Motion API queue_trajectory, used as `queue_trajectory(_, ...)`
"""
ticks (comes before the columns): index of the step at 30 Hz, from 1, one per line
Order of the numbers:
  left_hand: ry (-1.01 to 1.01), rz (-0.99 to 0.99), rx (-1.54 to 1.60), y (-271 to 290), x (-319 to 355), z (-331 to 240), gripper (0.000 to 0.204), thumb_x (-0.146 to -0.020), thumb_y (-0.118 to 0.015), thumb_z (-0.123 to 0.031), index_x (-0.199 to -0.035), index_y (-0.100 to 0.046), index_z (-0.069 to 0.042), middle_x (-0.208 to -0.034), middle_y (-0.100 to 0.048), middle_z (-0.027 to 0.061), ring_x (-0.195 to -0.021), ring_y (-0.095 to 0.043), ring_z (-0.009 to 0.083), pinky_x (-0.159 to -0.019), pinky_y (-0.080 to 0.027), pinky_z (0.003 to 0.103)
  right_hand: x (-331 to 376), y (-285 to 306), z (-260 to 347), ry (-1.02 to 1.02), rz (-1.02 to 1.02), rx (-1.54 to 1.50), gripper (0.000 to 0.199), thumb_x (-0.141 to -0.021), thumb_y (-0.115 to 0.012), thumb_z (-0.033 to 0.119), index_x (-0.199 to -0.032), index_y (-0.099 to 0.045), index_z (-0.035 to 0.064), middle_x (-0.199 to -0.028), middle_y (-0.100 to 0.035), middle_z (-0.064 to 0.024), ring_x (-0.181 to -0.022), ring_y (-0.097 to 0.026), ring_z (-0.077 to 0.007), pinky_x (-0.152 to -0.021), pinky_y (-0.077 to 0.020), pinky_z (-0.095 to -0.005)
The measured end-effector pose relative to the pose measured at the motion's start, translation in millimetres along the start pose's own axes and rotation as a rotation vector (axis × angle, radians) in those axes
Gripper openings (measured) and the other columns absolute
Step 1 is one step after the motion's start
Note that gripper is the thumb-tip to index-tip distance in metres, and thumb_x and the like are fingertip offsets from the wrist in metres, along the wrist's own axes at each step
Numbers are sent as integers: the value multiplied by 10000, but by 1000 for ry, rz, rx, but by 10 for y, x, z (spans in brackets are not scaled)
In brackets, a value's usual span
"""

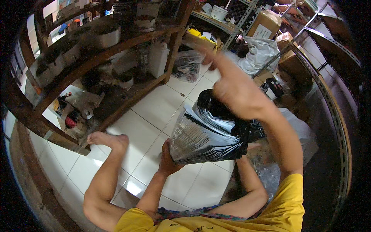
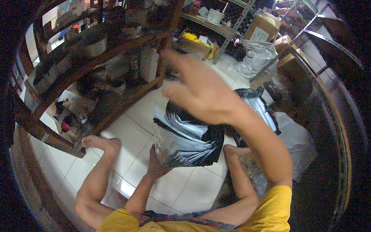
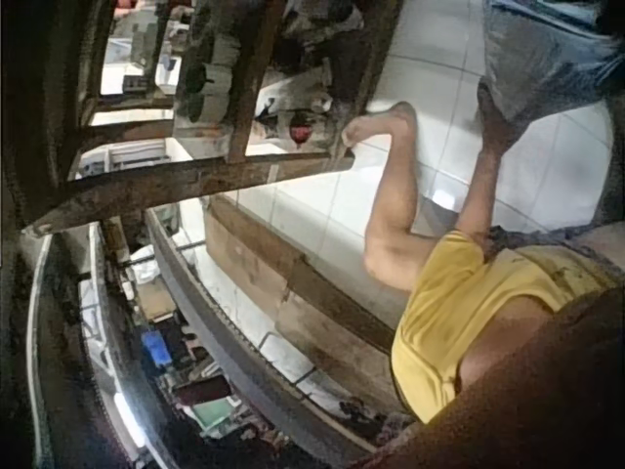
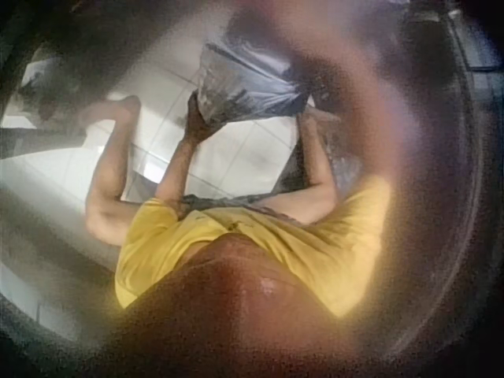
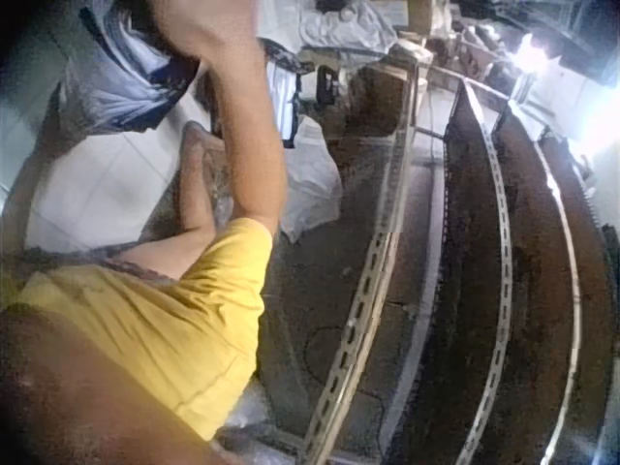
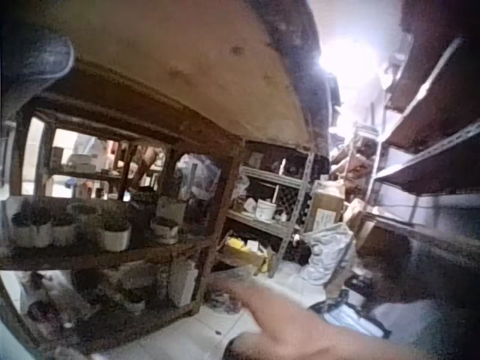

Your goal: The person sits on the floor and folds a white poly mailer, then places it into a black plastic bag. The person repeats this process with another mailer, folding it and inserting it into the same bag.

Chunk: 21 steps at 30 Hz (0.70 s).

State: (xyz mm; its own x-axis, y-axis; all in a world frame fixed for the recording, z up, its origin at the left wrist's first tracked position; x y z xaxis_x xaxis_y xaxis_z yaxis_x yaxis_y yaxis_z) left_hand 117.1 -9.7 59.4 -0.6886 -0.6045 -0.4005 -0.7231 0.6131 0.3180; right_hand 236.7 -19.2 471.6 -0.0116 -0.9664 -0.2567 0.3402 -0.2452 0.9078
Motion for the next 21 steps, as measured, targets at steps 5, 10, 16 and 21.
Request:
queue_trajectory(5,21,10,-46,-39,5,-128,1324,-594,-967,-349,-1486,-101,106,-1437,-352,302,-1347,-415,433,-1123,-373,503,166,33,-179,-75,5,92,855,-965,-401,632,-1544,-290,13,-1259,-557,-219,-1068,-596,-341,-976,-465,-425)
queue_trajectory(10,108,82,61,-128,36,-20,1317,-597,-970,-302,-1491,-82,81,-1459,-351,282,-1369,-403,407,-1132,-364,492,7,-27,-3,5,42,73,807,-957,-464,575,-1501,-357,-12,-1202,-599,-258,-1074,-607,-402,-961,-469,-464)
queue_trajectory(16,36,-55,-39,-129,80,-50,1289,-594,-959,-294,-1496,-108,57,-1470,-346,277,-1377,-383,406,-1124,-366,510,-180,-254,229,62,188,190,675,-943,-580,414,-1441,-432,-17,-1236,-598,-276,-1124,-595,-417,-960,-466,-505)
queue_trajectory(21,44,-53,12,-128,88,2,1252,-594,-939,-289,-1506,-145,36,-1450,-349,282,-1339,-386,454,-1098,-385,532,-106,13,99,-4,-16,95,635,-856,-583,216,-1432,-441,-12,-1269,-572,-270,-1241,-538,-399,-1084,-401,-442)
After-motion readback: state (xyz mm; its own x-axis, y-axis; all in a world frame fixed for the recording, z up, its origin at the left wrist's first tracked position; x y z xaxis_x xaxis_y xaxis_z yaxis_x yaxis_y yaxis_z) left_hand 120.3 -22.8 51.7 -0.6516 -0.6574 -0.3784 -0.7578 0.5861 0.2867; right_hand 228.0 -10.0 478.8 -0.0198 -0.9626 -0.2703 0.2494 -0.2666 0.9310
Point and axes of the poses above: each hand's wrist, its own x-axis away from the middle knuckle, its own y-axis out of the back of the hand, z = x × y, the point moved 5 cm from there along -x, towards the middle knuckle
